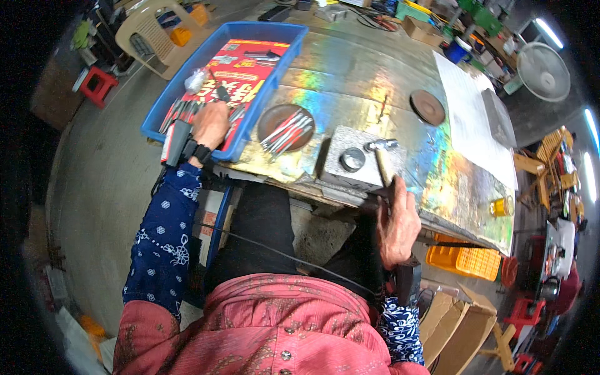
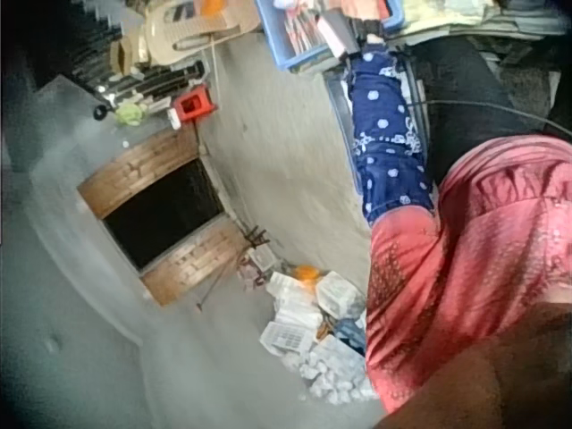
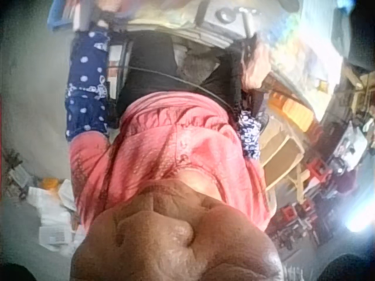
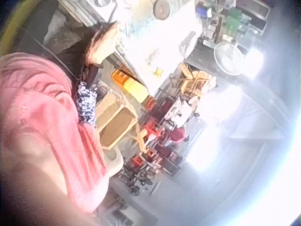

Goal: The person repeatedly picks small metal rods from a blue tray, places them on a metal block, and strikes them with a hammer. The person then places the rods into a small round dish on the table. This cycle repeats throughout the clip.

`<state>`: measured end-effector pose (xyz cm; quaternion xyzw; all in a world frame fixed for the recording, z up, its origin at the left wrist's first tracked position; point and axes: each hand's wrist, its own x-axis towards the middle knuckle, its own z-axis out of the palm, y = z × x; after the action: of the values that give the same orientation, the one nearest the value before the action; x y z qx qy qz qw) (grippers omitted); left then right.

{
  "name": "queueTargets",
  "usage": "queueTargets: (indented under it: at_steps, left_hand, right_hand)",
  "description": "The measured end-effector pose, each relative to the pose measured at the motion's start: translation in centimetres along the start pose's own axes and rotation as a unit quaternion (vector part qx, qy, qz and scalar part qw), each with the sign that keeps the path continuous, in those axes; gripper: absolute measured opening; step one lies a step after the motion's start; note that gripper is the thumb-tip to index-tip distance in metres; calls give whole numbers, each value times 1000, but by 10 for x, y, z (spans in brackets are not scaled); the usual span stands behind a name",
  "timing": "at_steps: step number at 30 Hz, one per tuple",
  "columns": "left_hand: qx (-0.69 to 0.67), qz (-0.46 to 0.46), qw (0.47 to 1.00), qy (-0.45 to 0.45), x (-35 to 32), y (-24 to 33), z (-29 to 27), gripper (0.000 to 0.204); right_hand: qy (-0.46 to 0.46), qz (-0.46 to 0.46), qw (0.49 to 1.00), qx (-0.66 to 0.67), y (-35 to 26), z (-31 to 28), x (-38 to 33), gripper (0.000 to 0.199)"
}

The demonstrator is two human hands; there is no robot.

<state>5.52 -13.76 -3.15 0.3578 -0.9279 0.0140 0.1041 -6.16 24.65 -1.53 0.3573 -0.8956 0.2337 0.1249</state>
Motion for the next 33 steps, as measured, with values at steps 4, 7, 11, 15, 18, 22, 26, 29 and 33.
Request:
queueTargets:
  at_steps: [4,7,11,15,18,22,26,29,33]
  left_hand:
    - [18,-2,999,31,5,-8,15,10]
    - [31,31,998,36,9,-18,22,19]
    - [26,74,996,38,10,-28,22,12]
    - [21,63,997,30,12,-30,20,16]
    - [24,68,997,27,12,-30,17,16]
    - [43,37,998,30,13,-25,12,16]
    - [26,34,995,95,14,-20,6,18]
    - [-13,28,992,125,12,-13,-3,21]
    - [-264,49,952,149,-5,3,-19,24]
  right_hand:
    - [-3,23,1000,4,-4,-8,1,45]
    - [26,20,999,15,-3,-14,1,42]
    - [24,42,998,46,9,-21,1,36]
    - [29,54,997,47,34,-29,2,29]
    - [32,74,997,21,57,-30,3,24]
    - [39,95,995,-1,90,-25,9,19]
    - [20,111,993,-27,116,-13,21,17]
    - [6,104,993,-49,129,-2,31,17]
    - [-23,106,991,-75,139,7,41,15]
